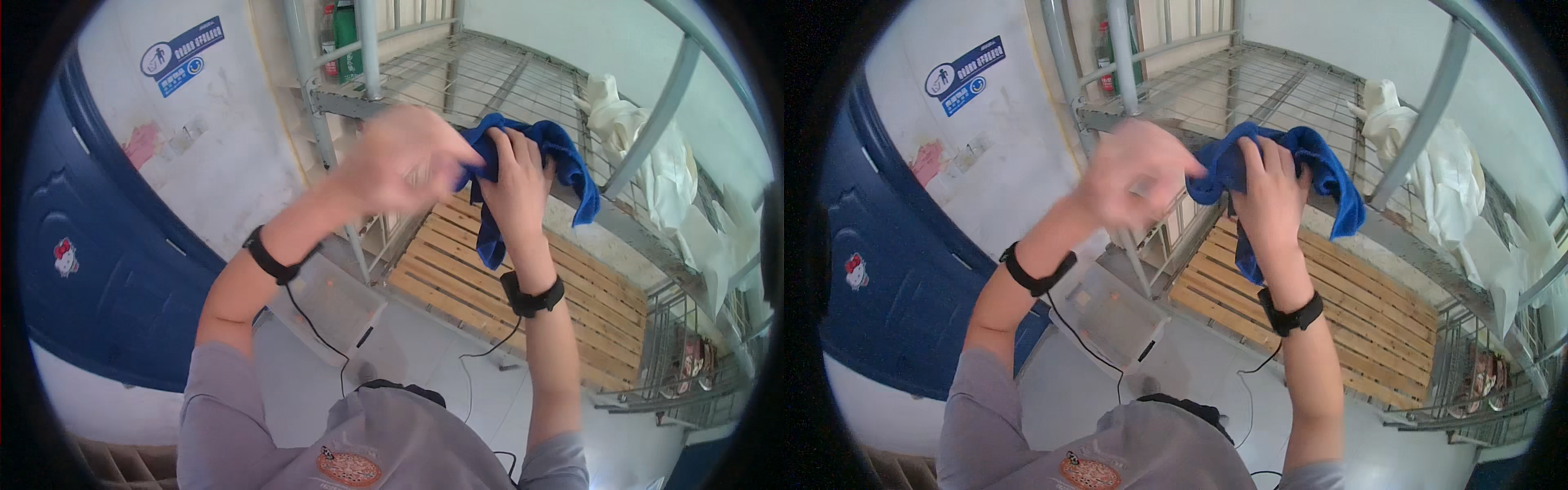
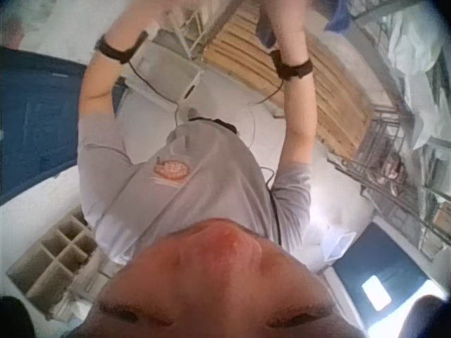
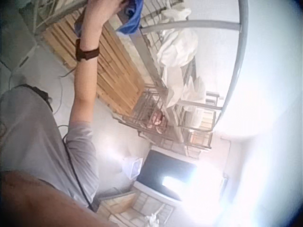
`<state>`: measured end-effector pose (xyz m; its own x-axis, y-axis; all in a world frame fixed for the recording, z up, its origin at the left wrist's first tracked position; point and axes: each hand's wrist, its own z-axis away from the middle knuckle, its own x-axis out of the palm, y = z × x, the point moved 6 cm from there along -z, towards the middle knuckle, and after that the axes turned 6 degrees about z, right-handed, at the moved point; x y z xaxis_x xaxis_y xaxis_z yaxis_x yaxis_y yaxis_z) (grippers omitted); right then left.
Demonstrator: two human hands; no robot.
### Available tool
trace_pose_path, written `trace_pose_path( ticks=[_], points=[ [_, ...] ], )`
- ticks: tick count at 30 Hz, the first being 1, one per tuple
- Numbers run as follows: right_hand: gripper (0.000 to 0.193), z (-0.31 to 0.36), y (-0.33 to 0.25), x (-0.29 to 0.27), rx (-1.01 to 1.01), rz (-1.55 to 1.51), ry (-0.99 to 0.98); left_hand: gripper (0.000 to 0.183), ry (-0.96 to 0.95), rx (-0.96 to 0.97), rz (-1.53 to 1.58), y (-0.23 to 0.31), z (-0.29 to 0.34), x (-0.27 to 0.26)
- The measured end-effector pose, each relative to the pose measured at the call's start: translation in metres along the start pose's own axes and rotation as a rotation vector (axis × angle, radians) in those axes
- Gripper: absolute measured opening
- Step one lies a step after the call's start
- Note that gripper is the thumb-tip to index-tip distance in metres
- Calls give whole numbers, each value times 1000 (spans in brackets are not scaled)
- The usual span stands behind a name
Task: Wipe down a door and a bunk bed frame with a cloth.
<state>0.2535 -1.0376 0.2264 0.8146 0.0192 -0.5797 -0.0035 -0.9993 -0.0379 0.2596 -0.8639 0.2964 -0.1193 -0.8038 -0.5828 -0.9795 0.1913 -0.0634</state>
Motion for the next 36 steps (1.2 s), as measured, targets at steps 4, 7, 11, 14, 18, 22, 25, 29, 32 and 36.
trace_pose_path(
  ticks=[4, 7, 11, 14, 18, 22, 25, 29, 32, 36],
  points=[
    [63, -24, -28, 17, -19, 93, -1, 23, 678, -574, 6, -123, 102, -92],
    [64, -41, -67, 47, -65, 70, -2, 39, 795, -768, 10, -194, 163, -108],
    [60, -70, -91, 65, -81, -2, -37, 61, 737, -862, -3, -255, 183, -93],
    [51, -93, -96, 60, 294, -528, 113, 73, 692, -861, 214, -274, 184, -87],
    [82, -114, -111, 103, 195, -695, 147, 64, 718, -883, 104, -289, 194, -64],
    [79, -136, -122, 110, 428, -427, 79, 61, 706, -866, -13, -270, 183, -79],
    [50, -155, -126, 91, 396, -533, 147, 61, 745, -845, -71, -263, 175, -80],
    [33, -228, -91, 58, 195, -616, 327, 57, 738, -898, -58, -259, 168, -72],
    [29, -253, -110, 38, 396, -614, 198, 57, 732, -914, -28, -264, 180, -74],
    [30, -228, -102, 59, 116, -588, 374, 57, 779, -851, -102, -253, 176, -79]
  ],
)
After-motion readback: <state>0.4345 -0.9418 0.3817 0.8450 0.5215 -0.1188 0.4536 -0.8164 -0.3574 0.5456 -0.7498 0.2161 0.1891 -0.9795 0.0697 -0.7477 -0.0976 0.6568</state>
